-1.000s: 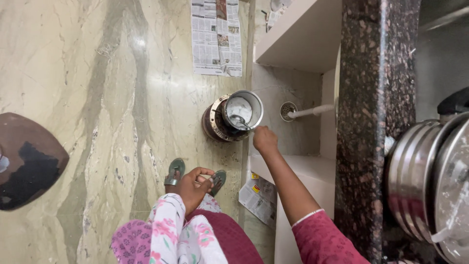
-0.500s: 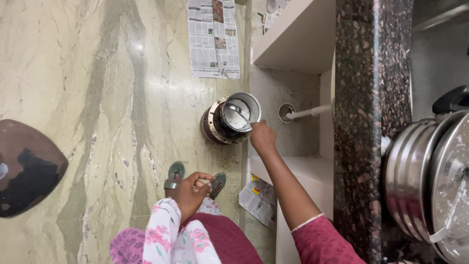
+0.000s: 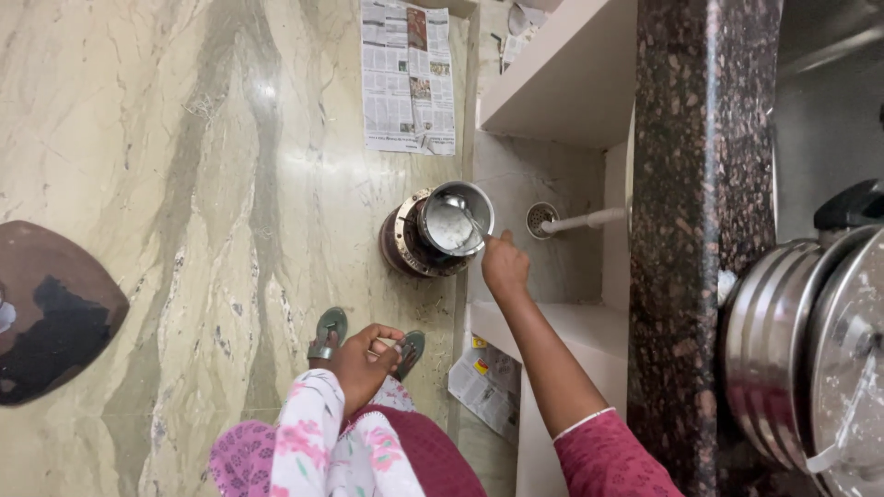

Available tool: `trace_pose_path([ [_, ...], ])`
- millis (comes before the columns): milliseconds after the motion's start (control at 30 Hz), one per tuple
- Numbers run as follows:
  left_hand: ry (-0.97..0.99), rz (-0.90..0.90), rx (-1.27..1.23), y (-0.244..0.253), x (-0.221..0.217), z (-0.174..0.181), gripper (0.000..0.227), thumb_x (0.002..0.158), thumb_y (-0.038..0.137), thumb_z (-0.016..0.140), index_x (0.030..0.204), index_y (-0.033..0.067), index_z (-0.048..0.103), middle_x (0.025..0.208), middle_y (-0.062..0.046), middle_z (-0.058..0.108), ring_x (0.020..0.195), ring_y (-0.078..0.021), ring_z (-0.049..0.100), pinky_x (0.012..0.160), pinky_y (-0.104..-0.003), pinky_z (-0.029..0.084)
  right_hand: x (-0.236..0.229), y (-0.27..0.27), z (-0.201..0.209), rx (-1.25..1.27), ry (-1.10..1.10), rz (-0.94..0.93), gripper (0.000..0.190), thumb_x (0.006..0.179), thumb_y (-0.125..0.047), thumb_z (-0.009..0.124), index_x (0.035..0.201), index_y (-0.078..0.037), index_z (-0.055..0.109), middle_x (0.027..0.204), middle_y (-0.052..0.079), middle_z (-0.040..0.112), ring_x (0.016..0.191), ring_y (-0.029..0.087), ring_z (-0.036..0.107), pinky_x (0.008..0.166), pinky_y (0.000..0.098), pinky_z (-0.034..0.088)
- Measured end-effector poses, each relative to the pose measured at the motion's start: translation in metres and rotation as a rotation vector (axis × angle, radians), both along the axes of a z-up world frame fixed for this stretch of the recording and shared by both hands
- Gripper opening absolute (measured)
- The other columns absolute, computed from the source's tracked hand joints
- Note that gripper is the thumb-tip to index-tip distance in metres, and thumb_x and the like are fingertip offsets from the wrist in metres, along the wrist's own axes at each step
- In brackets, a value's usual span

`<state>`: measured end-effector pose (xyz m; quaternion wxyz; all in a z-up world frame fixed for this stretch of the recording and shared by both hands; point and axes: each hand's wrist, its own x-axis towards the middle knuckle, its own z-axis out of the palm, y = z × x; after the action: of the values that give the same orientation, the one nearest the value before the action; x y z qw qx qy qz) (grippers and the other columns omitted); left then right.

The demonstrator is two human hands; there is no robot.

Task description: The person scoops white flour from a metal plate into a wet grinder jar set on the floor, using a spoon to transfer the flour, then ladles water from a pot over the plate and grinder area. The person works at a dark kitchen counter with a basin of water and cloths nearby.

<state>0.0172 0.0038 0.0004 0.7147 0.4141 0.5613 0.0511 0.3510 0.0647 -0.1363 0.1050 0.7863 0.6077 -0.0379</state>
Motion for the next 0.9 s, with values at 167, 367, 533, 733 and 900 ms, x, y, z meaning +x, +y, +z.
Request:
trace_pose_path([
  [167, -0.003, 0.022, 0.032, -0.001, 0.002, -0.001, 0.028, 0.092, 0.011, 0.064, 0.120, 0.0100, 0.070, 0.088, -0.005, 0.077, 0.081, -0.0133, 0.073, 0.077, -0.028, 0.058, -0.006, 0.002, -0.019, -0.020, -0.020, 0.023, 0.027, 0.102, -0.022, 0.053, 0.097, -0.007, 0.076, 0.109, 0.018, 0.067, 0.079, 0.037, 0.074, 0.067, 0.0480, 0.060],
  [367, -0.012, 0.034, 0.021, -0.002, -0.002, -0.012, 0.028, 0.092, 0.012, 0.064, 0.120, 0.0105, 0.069, 0.086, -0.004, 0.077, 0.079, -0.0133, 0.074, 0.076, -0.028, 0.059, 0.001, 0.000, 0.002, -0.126, 0.060, -0.004, 0.024, 0.093, -0.014, 0.054, 0.101, -0.011, 0.076, 0.108, 0.019, 0.067, 0.089, 0.040, 0.072, 0.076, 0.0510, 0.058],
  [533, 0.014, 0.039, 0.041, -0.006, 0.001, -0.023, 0.029, 0.090, 0.012, 0.066, 0.118, 0.0135, 0.071, 0.085, -0.004, 0.078, 0.078, -0.0112, 0.076, 0.076, -0.026, 0.058, -0.003, -0.006, 0.007, -0.053, 0.114, -0.052, 0.027, 0.095, -0.015, 0.051, 0.107, -0.011, 0.075, 0.110, 0.020, 0.067, 0.091, 0.040, 0.072, 0.078, 0.0526, 0.058],
  [733, 0.079, 0.031, 0.016, -0.006, -0.005, -0.029, 0.031, 0.089, 0.011, 0.067, 0.119, 0.0153, 0.071, 0.083, -0.002, 0.078, 0.077, -0.0106, 0.076, 0.073, -0.027, 0.057, -0.008, -0.012, -0.029, -0.122, 0.096, -0.105, 0.028, 0.098, -0.017, 0.048, 0.109, -0.011, 0.073, 0.111, 0.019, 0.065, 0.091, 0.038, 0.074, 0.079, 0.0513, 0.059],
  [900, -0.051, 0.046, 0.030, -0.014, -0.009, -0.042, 0.030, 0.091, 0.008, 0.064, 0.120, 0.0101, 0.069, 0.083, -0.004, 0.076, 0.077, -0.0147, 0.074, 0.071, -0.029, 0.059, 0.010, -0.012, -0.035, -0.136, 0.137, -0.188, 0.024, 0.095, -0.015, 0.053, 0.105, -0.006, 0.074, 0.111, 0.022, 0.066, 0.097, 0.041, 0.071, 0.083, 0.0521, 0.058],
])
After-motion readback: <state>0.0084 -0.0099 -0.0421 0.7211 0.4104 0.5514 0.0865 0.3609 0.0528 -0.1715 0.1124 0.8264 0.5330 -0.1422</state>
